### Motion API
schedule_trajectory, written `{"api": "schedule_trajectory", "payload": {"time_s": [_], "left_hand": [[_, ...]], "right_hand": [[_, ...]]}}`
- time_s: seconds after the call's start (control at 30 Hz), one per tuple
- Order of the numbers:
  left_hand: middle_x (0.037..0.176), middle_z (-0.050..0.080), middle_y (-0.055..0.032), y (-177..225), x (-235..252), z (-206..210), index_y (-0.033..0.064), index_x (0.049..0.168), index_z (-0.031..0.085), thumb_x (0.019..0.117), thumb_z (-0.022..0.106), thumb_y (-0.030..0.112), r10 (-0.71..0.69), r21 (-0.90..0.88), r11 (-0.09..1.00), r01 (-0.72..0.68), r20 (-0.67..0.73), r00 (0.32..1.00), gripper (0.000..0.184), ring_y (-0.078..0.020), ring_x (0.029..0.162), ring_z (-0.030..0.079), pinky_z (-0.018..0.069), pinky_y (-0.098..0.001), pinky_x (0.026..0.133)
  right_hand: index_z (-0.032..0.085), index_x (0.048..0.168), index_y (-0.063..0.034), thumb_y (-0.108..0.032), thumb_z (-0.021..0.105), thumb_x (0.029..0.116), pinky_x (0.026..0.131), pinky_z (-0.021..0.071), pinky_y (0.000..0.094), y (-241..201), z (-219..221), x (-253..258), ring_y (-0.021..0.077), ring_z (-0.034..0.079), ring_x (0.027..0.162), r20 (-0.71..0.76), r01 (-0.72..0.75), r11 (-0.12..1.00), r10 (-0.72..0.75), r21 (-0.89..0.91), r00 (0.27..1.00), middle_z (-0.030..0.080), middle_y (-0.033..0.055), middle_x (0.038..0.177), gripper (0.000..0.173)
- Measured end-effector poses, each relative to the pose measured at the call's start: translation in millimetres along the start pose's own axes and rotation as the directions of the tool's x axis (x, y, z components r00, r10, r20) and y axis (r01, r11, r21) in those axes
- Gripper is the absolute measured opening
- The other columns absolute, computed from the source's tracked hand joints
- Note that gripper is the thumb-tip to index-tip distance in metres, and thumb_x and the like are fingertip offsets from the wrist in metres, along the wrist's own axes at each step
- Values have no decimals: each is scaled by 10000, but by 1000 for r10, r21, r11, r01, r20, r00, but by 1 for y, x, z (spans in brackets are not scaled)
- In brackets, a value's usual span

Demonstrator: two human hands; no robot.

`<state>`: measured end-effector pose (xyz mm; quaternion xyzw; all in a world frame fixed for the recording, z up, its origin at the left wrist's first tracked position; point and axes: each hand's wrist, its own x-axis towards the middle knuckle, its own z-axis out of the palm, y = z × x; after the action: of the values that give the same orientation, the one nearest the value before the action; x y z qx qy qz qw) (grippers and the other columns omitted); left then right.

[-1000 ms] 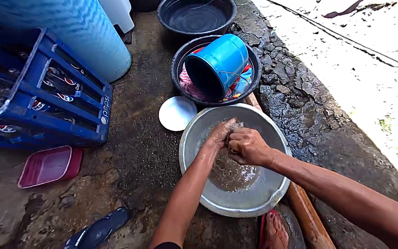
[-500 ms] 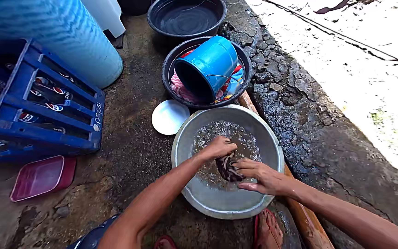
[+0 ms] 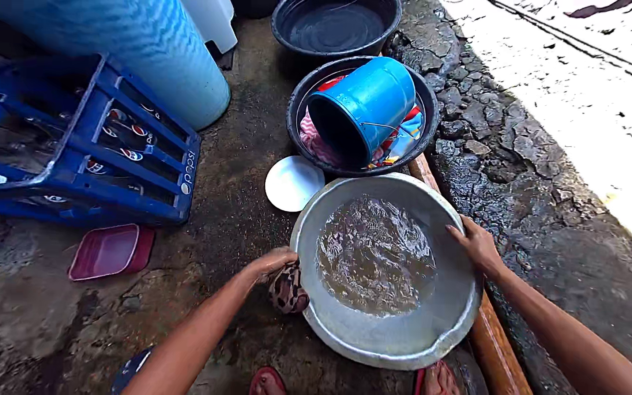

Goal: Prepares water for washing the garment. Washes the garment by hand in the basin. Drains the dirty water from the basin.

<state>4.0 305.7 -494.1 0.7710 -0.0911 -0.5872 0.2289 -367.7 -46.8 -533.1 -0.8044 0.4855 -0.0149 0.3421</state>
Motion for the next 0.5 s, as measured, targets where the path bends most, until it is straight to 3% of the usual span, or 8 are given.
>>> {"api": "schedule_trajectory", "payload": {"time_s": [0.13, 0.27, 0.43, 0.5], "left_hand": [[1020, 613, -154, -21, -2, 2, -8, 1271, 522, 1003, 614, 220, -7, 32, 999, 9, -54, 999, 364, -213, 877, 602, 518, -410, 798], [811, 559, -18, -25, -58, -31, 49, 1073, 582, 1035, 535, 172, 23, 36, 999, -22, -54, 998, 138, -85, 692, 551, 489, -283, 653], [809, 600, 15, -37, -102, -76, 63, 1132, 615, 1033, 513, 139, 44, -21, 999, -47, -130, 990, 162, -41, 682, 583, 508, -230, 638], [864, 622, 3, -38, -110, -88, 58, 1204, 619, 1046, 500, 154, 34, -39, 998, -41, -170, 985, 220, -40, 720, 589, 508, -234, 666]], "right_hand": [[577, 1406, -24, -296, 607, 1033, 1048, 449, 614, -29, -15, -13, 412, 634, 1192, 43, -16, 1000, 16, 8, 999, 661, 269, 1250, 463], [582, 1376, -11, -294, 591, 1041, 1005, 463, 632, -66, -27, -17, 430, 644, 1143, 183, -33, 998, 41, -44, 982, 661, 280, 1210, 439], [600, 1345, -8, -280, 600, 1035, 985, 460, 638, -126, -23, 7, 428, 641, 1118, 337, 28, 998, -5, -65, 941, 657, 281, 1192, 412], [564, 1417, -39, -272, 607, 1025, 1022, 452, 631, -136, -14, 18, 418, 626, 1174, 402, 32, 998, -9, -51, 916, 638, 275, 1266, 458]]}}
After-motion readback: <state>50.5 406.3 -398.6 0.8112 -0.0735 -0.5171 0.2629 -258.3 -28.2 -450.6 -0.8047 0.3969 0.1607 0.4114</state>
